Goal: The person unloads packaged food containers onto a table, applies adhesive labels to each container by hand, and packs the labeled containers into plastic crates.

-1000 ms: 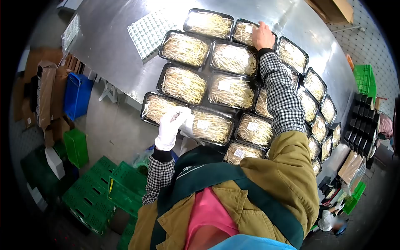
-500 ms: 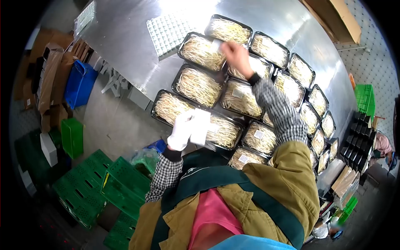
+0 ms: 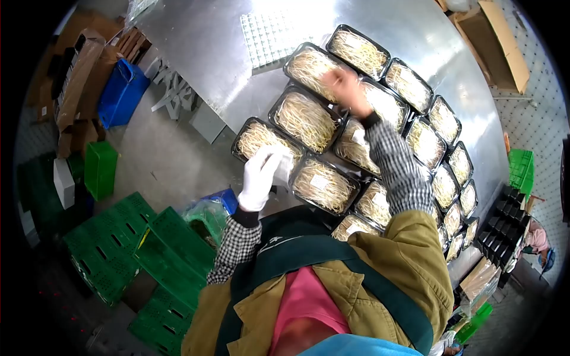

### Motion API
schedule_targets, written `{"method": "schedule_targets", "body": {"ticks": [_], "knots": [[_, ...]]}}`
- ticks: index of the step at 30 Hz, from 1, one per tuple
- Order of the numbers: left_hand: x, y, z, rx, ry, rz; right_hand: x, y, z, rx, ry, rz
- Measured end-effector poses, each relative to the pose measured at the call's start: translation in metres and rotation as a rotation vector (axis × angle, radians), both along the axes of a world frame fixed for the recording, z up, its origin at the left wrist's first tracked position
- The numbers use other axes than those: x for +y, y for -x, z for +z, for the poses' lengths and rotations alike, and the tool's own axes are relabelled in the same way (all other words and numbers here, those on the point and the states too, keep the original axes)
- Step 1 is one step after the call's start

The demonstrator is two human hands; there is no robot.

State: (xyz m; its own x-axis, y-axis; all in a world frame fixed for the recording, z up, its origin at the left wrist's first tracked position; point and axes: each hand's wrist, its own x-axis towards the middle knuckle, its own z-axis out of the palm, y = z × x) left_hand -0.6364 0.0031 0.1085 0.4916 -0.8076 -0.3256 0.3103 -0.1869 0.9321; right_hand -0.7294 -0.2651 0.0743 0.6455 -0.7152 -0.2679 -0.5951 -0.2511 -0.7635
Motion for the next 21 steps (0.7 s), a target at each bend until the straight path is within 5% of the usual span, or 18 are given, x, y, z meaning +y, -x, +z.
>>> {"method": "schedule_targets", "body": {"ticks": [2, 3, 5, 8, 9, 10, 13, 14, 15, 19, 21], "knots": [[-0.011, 0.007, -0.001, -0.121, -0.019, 0.041, 0.068, 0.013, 0.017, -0.148, -0.57, 0.357], [-0.008, 0.005, -0.028, -0.276, -0.078, 0.073, 0.1, 0.019, 0.046, -0.161, -0.581, 0.37], [-0.007, 0.003, -0.039, 0.021, 0.024, 0.058, 0.124, 0.027, 0.042, -0.281, -0.678, 0.247], [0.0, 0.001, -0.027, 0.079, 0.079, -0.103, 0.1, 0.02, 0.038, -0.219, -0.351, 0.229], [0.004, 0.0, -0.023, 0.157, 0.112, -0.152, 0.084, 0.01, 0.01, -0.294, -0.061, 0.105], [0.012, -0.005, -0.024, 0.094, 0.051, -0.249, 0.061, -0.003, 0.022, -0.01, -0.045, -0.025], [0.032, -0.011, -0.009, 0.095, 0.073, -0.22, -0.006, -0.047, -0.044, -0.154, 0.429, -0.306], [0.033, -0.009, 0.006, 0.333, 0.034, -0.081, -0.013, -0.061, -0.047, 0.009, 0.499, -0.341], [0.036, -0.017, 0.015, 0.293, 0.007, -0.133, -0.016, -0.066, -0.051, 0.213, 0.637, -0.263], [0.059, -0.03, -0.01, 0.249, 0.06, -0.13, -0.02, -0.068, -0.053, 0.422, 0.846, -0.125], [0.053, -0.025, -0.005, 0.185, 0.055, -0.085, -0.031, -0.05, -0.059, 0.433, 0.723, -0.161]]}}
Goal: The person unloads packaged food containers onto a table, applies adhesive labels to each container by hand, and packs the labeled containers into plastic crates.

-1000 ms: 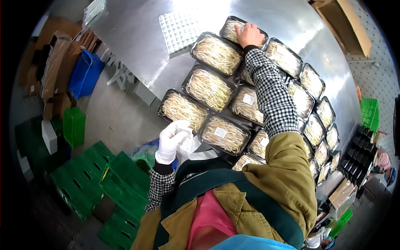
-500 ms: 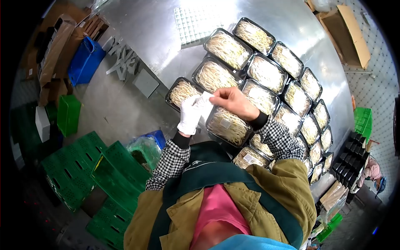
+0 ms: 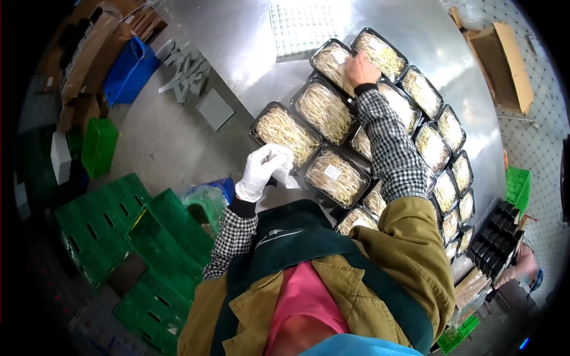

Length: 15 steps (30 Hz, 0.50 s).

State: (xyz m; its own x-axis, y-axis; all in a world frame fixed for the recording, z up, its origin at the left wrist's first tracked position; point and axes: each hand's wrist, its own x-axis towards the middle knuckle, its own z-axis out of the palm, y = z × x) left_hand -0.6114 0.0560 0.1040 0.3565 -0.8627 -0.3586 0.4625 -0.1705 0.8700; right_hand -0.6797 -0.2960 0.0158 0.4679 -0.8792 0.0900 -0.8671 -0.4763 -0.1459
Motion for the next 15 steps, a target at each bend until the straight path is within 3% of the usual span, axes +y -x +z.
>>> {"method": "schedule_targets", "body": {"ticks": [2, 3, 4, 5, 6, 7, 8, 10, 12, 13, 14, 15], "knots": [[-0.004, 0.004, -0.007, -0.058, -0.012, -0.002, 0.029, 0.022, 0.02, -0.082, -0.001, 0.068], [-0.009, 0.006, -0.01, -0.02, -0.042, 0.036, 0.05, 0.031, 0.021, -0.215, -0.134, 0.164], [-0.013, 0.011, -0.013, 0.02, -0.079, 0.073, 0.073, 0.038, 0.025, -0.282, -0.641, 0.2], [-0.017, 0.018, -0.023, 0.139, -0.014, 0.173, 0.114, 0.049, 0.058, -0.377, -0.823, 0.525], [-0.014, 0.016, -0.048, 0.0, -0.103, 0.134, 0.152, 0.054, 0.083, -0.402, -1.19, 0.467], [-0.016, 0.017, -0.049, -0.003, -0.09, 0.129, 0.173, 0.062, 0.086, -0.394, -1.346, 0.528], [-0.018, 0.018, -0.05, -0.006, -0.077, 0.124, 0.195, 0.07, 0.076, -0.558, -1.41, 0.476], [-0.012, 0.017, -0.057, -0.044, 0.041, -0.011, 0.185, 0.082, 0.064, -0.684, -1.302, 0.412], [-0.004, 0.018, -0.051, 0.01, 0.044, -0.107, 0.163, 0.076, 0.075, -0.522, -0.965, 0.223], [0.0, 0.018, -0.036, 0.082, -0.011, -0.138, 0.15, 0.072, 0.057, -0.541, -0.86, 0.146], [0.003, 0.017, -0.029, 0.155, -0.066, -0.171, 0.141, 0.063, 0.032, -0.522, -0.557, 0.153], [0.009, 0.014, -0.035, 0.077, 0.026, -0.175, 0.138, 0.049, 0.021, -0.531, -0.433, 0.091]]}}
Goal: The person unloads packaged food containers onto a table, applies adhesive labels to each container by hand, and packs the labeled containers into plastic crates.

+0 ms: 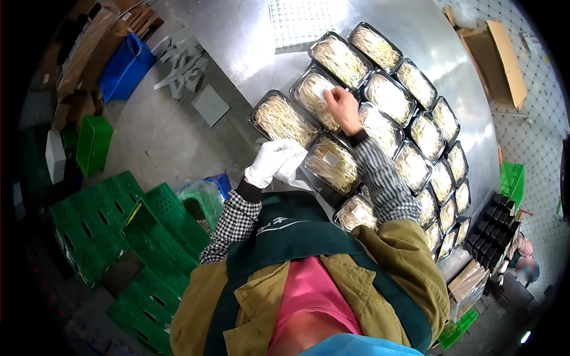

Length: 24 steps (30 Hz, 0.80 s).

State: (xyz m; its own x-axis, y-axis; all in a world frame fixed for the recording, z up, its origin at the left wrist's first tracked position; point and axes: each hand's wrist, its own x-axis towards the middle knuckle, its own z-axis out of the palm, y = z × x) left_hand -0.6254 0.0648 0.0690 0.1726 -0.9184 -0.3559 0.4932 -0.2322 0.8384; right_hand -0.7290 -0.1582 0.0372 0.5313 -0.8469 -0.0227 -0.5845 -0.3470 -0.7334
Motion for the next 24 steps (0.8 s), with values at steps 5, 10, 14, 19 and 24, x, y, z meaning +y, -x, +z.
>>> {"method": "schedule_targets", "body": {"ticks": [5, 10, 14, 19, 24], "knots": [[0.005, -0.012, 0.016, 0.041, 0.037, 0.131, 0.016, -0.03, -0.017, 0.342, 0.543, -0.15], [0.006, -0.03, 0.001, -0.216, 0.095, 0.04, 0.05, -0.007, 0.011, 0.213, 0.057, -0.211], [0.012, -0.03, -0.027, -0.083, 0.05, 0.093, 0.14, -0.003, 0.073, -0.14, -0.71, 0.086], [0.033, -0.043, -0.012, 0.014, 0.031, -0.18, 0.166, 0.007, 0.062, -0.202, -0.624, -0.074], [0.083, -0.119, -0.02, 0.111, -0.001, -0.297, 0.153, -0.049, 0.035, -0.029, 0.049, -0.142]]}}
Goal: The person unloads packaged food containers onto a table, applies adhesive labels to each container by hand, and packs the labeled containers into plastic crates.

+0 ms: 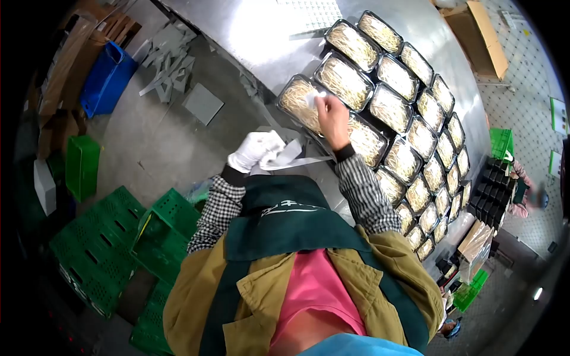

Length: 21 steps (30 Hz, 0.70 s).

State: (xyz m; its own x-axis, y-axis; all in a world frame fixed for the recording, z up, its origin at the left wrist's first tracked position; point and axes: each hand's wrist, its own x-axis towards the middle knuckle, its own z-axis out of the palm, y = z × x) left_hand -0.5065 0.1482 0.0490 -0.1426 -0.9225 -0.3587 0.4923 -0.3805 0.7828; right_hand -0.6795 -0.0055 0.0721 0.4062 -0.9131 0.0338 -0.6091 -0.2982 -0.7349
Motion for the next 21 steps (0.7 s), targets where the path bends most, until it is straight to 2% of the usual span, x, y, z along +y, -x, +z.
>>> {"method": "schedule_targets", "body": {"ticks": [1, 3, 5, 6, 9, 10, 11, 15, 17, 21], "knots": [[0.01, -0.015, -0.009, -0.022, 0.022, 0.026, -0.018, -0.013, -0.018, -0.021, 0.189, -0.06], [0.013, -0.017, -0.008, -0.109, 0.058, 0.33, -0.022, -0.031, -0.033, 0.175, 0.224, -0.045], [0.006, -0.026, -0.008, -0.04, -0.048, 0.475, -0.014, -0.036, -0.043, 0.292, 0.513, -0.073], [0.006, -0.041, -0.005, -0.102, -0.025, 0.337, -0.013, -0.034, -0.046, 0.396, 0.433, -0.052], [-0.016, -0.047, -0.021, -0.118, 0.02, 0.348, -0.019, -0.034, -0.051, 0.304, 0.301, -0.181], [-0.023, -0.047, -0.02, -0.141, -0.007, 0.353, -0.022, -0.029, -0.053, 0.279, 0.124, -0.188], [-0.031, -0.048, -0.029, -0.111, 0.007, 0.378, -0.021, -0.024, -0.055, 0.218, 0.256, -0.17], [-0.056, -0.052, -0.052, -0.062, -0.136, 0.435, -0.008, -0.005, -0.041, 0.038, 0.216, -0.144], [-0.059, -0.056, -0.052, -0.056, -0.093, 0.346, 0.012, 0.003, -0.019, -0.103, 0.007, -0.109], [-0.047, -0.045, -0.029, 0.158, 0.064, 0.185, 0.049, 0.003, 0.012, -0.197, -0.266, 0.274]]}}
